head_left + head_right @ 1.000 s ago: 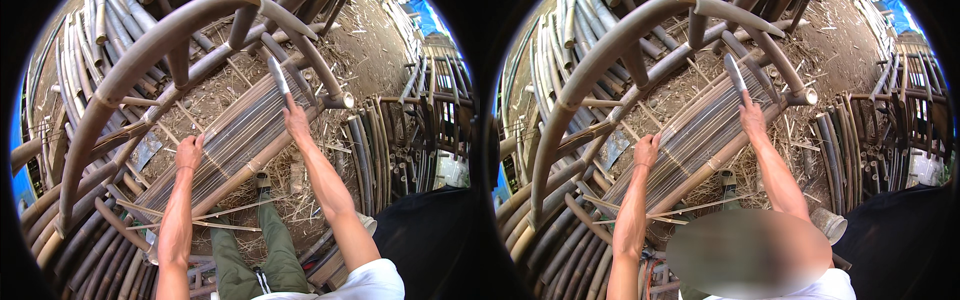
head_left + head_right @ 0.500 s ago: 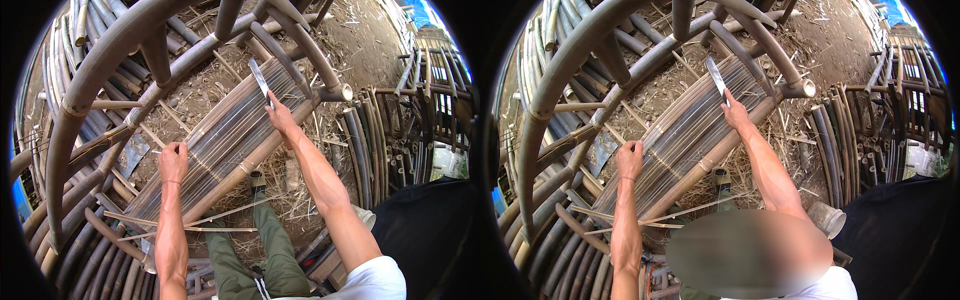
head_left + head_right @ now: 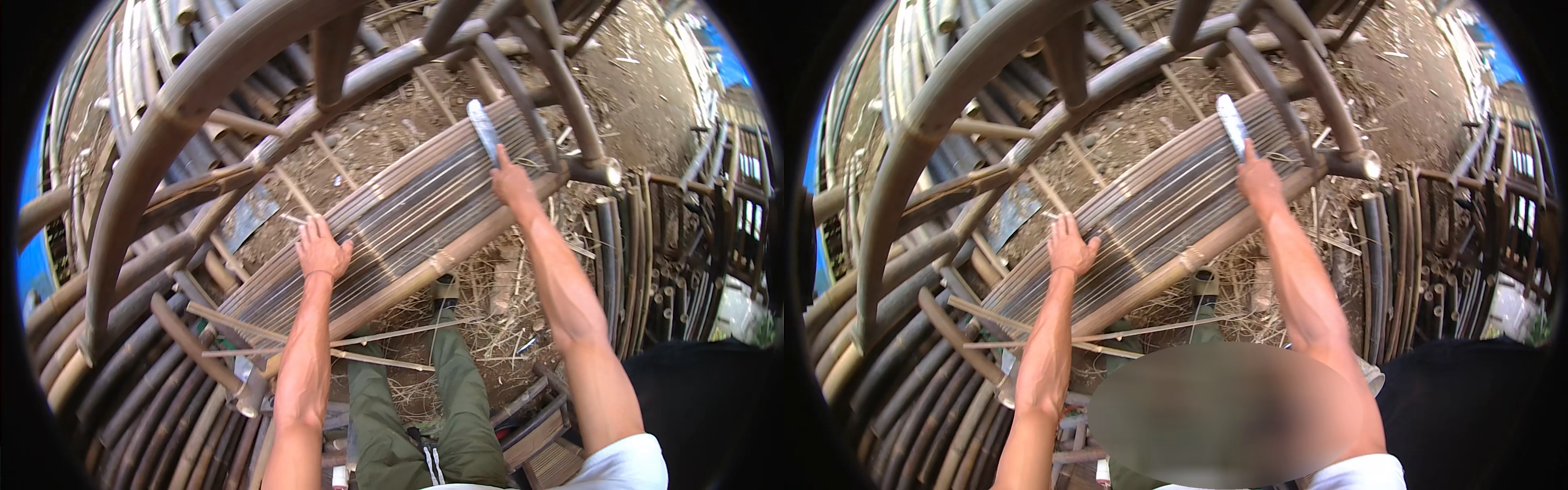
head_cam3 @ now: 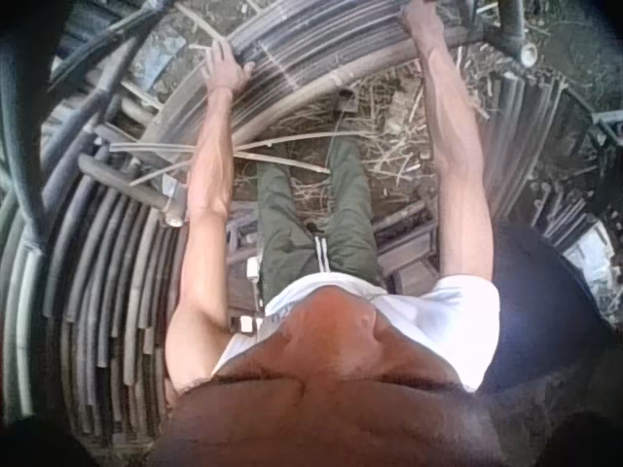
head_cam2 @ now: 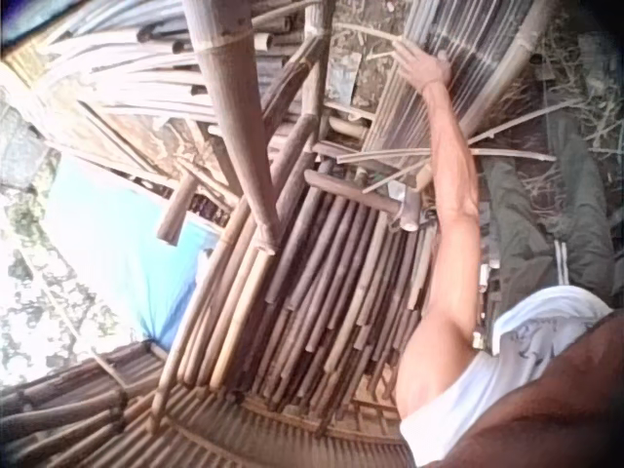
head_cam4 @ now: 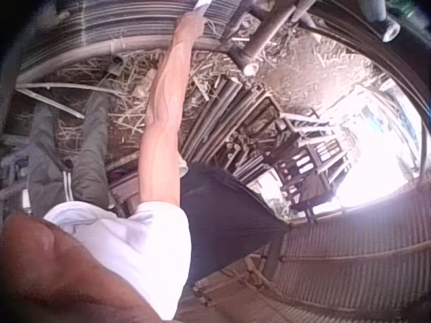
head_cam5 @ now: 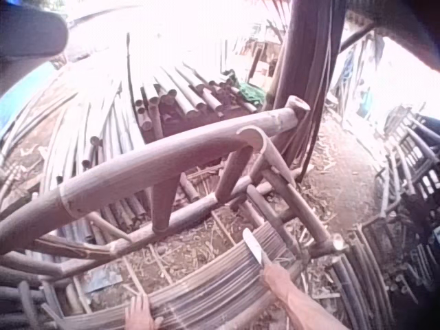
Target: The person constructs a piece of furniture from bamboo, using a large blade to shave and thin strips of bamboo before weaving them into a frame.
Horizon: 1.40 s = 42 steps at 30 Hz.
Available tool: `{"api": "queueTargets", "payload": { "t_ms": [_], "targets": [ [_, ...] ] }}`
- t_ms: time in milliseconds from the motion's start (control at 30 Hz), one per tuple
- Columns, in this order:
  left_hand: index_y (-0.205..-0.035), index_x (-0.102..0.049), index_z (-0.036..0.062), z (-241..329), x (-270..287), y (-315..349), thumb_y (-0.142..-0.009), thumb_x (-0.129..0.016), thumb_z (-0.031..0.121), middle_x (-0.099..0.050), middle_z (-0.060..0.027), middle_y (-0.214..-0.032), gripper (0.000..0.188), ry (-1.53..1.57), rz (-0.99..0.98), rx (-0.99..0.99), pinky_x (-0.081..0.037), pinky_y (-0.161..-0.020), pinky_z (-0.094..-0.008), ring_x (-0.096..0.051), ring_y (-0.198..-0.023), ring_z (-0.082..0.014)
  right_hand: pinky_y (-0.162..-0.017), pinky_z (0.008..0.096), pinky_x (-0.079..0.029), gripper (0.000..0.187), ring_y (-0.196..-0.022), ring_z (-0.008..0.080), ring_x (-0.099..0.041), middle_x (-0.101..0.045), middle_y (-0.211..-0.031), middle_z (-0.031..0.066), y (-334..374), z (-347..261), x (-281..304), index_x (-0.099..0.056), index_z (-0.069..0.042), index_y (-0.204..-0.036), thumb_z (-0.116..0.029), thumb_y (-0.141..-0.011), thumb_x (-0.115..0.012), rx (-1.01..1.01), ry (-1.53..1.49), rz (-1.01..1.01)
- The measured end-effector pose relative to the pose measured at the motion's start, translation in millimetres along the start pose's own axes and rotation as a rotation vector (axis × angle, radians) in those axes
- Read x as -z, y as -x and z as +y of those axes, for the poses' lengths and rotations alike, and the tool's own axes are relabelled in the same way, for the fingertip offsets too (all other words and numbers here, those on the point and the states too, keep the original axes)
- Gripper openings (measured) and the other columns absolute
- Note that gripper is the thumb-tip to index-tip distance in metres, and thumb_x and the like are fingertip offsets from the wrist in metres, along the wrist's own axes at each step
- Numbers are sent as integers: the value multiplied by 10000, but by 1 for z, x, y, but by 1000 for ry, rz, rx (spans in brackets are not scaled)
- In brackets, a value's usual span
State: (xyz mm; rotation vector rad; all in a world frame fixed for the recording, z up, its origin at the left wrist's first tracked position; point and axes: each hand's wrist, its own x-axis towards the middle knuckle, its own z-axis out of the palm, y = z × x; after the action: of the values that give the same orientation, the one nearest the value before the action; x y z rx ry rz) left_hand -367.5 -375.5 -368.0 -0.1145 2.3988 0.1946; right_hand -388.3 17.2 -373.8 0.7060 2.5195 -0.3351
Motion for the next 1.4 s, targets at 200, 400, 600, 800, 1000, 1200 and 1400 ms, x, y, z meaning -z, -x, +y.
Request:
{"api": "queueTargets", "payload": {
  "t_ms": [200,400,600,800,1000,1200,1400],
  "targets": [
    [-1572,-103,145,-27,-18,6,-818,-652,559,-100,-109,-1635,1020,-117,10,-61,-184,-1187,-520,-113,-1493,-365,-771,515,-543,640,-897,449,-660,-588,-1091,324,25,-46,44,-248,-198,-1528,-134,-933,-473,152,225,96],
    [-1570,-144,171,-25,-20,15,-826,-634,584,-124,-150,-1624,982,-49,34,-19,-172,-1168,-583,-125,-1476,-426,-739,539,-518,608,-843,460,-641,-587,-1015,286,83,-50,15,-291,-260,-1507,-168,-948,-514,424,182,97],
    [-1558,-206,166,-52,-31,21,-862,-600,559,-121,-151,-1622,890,28,161,-43,-152,-1169,-589,-96,-1485,-407,-738,532,-522,627,-846,469,-638,-590,-986,299,102,-39,-44,-271,-284,-1526,-181,-957,-514,379,184,39],
    [-1464,-375,117,-79,-9,38,-910,-589,446,-276,-204,-1536,679,395,213,-43,-310,-1094,-586,-290,-1400,-396,-815,480,-506,629,-900,397,-625,-614,-1030,243,118,-73,-36,-277,-229,-1536,-163,-965,-530,445,38,38],
    [-1228,-483,26,-146,26,147,-927,-656,263,-490,-121,-1204,420,1017,1033,202,-470,-896,-331,-513,-1054,-209,-954,405,-463,595,-1143,321,-588,-556,-1334,222,251,-18,-41,-342,-123,-1512,-109,-952,-542,371,-293,31],
    [-1110,-556,1,-287,-2,174,-983,-589,356,-637,-125,-1027,379,1577,500,782,-522,-767,-338,-614,-914,-192,-1098,357,-346,588,-1303,299,-486,-489,-1429,211,416,77,-41,-349,8,-1474,-43,-921,-542,89,-386,-209],
    [-1005,-532,32,-253,51,194,-1040,-456,363,-602,-76,-790,342,1956,871,315,-566,-669,-346,-672,-729,-224,-333,314,-416,610,-425,138,-458,-475,-628,43,575,176,-67,-270,-182,-1517,-76,-978,-536,-602,-721,-272]
  ]
}}
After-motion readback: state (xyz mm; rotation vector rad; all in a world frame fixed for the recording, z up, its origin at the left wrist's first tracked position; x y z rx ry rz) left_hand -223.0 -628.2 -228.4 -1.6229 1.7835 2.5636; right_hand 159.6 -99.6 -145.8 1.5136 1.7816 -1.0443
